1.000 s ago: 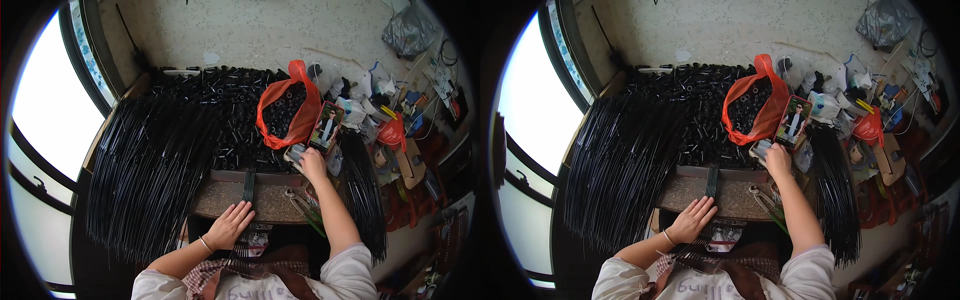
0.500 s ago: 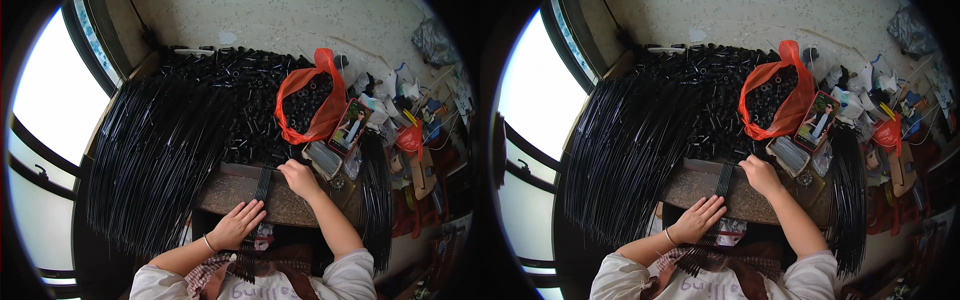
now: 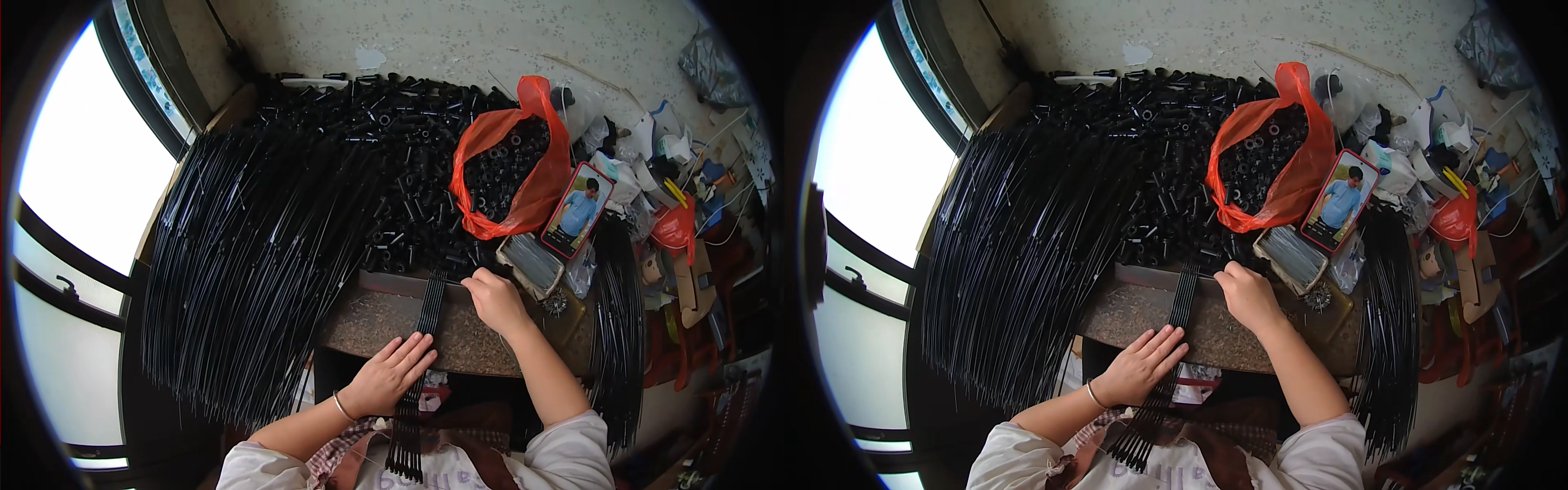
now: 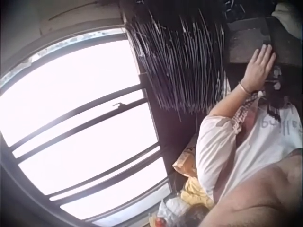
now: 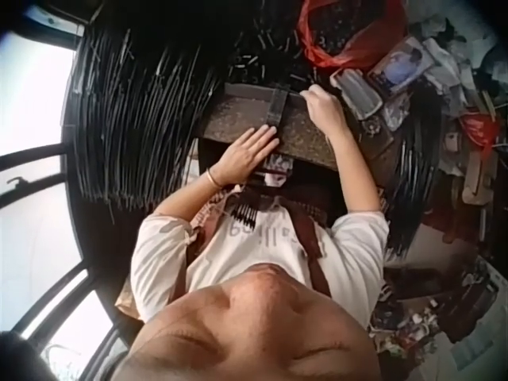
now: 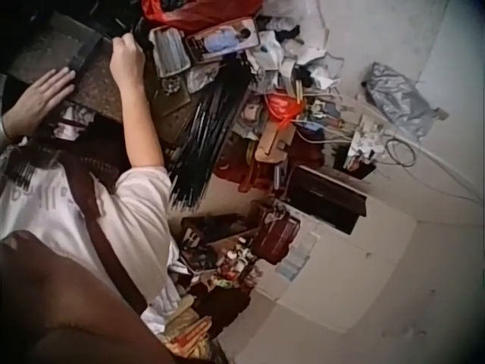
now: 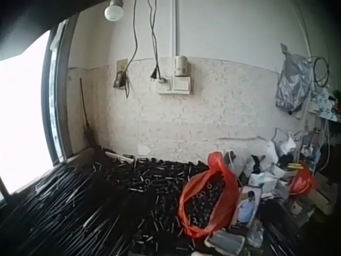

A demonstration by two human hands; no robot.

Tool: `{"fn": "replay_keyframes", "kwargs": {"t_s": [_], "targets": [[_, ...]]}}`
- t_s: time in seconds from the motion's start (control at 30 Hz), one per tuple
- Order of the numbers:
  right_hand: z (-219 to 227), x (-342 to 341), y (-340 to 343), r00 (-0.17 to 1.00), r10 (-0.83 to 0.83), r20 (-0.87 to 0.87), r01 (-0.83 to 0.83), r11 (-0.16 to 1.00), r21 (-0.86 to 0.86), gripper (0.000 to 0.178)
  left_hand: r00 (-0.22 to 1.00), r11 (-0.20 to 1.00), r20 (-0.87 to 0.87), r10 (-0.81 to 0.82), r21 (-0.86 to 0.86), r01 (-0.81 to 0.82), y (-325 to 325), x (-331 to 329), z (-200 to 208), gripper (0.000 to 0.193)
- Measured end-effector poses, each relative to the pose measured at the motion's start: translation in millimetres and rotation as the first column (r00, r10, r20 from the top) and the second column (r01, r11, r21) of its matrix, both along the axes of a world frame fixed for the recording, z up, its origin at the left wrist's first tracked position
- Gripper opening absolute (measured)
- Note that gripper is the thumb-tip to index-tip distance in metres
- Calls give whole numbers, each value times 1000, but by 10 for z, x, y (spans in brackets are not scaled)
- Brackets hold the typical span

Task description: Assembling and bundling sets of black electrical cables by attaching plastic components.

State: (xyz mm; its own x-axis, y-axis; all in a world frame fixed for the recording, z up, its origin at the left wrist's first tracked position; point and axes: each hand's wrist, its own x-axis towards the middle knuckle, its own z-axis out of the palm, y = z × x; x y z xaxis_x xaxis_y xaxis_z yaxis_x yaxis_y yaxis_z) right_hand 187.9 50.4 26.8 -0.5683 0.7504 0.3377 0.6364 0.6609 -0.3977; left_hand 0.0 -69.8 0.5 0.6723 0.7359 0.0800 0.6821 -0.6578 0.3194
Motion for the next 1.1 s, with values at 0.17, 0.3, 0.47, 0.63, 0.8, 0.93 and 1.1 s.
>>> {"fn": "replay_keyframes", "kwargs": {"t_s": [0.17,0.3,0.47,0.63,0.8,0.93,1.1], "targets": [[-18,29,94,995,86,-53,-83,994,64,10,999,1000,-41,-6,17,7,28,2,10,66],[36,-41,133,994,94,49,-94,995,12,8,993,999,-114,-23,43,28,47,-4,17,66],[86,-86,100,986,73,150,-72,997,-16,6,1000,1000,-7,-6,23,6,53,15,6,63],[0,-87,192,987,110,115,-134,965,225,5,1000,1000,15,-3,25,2,60,31,8,64],[-6,259,211,981,100,166,-167,869,465,9,999,1000,43,-30,8,30,88,47,-9,68],[30,247,185,976,86,198,-153,924,351,10,999,1000,54,-1,7,0,87,59,42,71],[153,201,152,984,149,94,-155,986,67,13,999,1000,34,-14,0,14,100,34,5,73]]}}
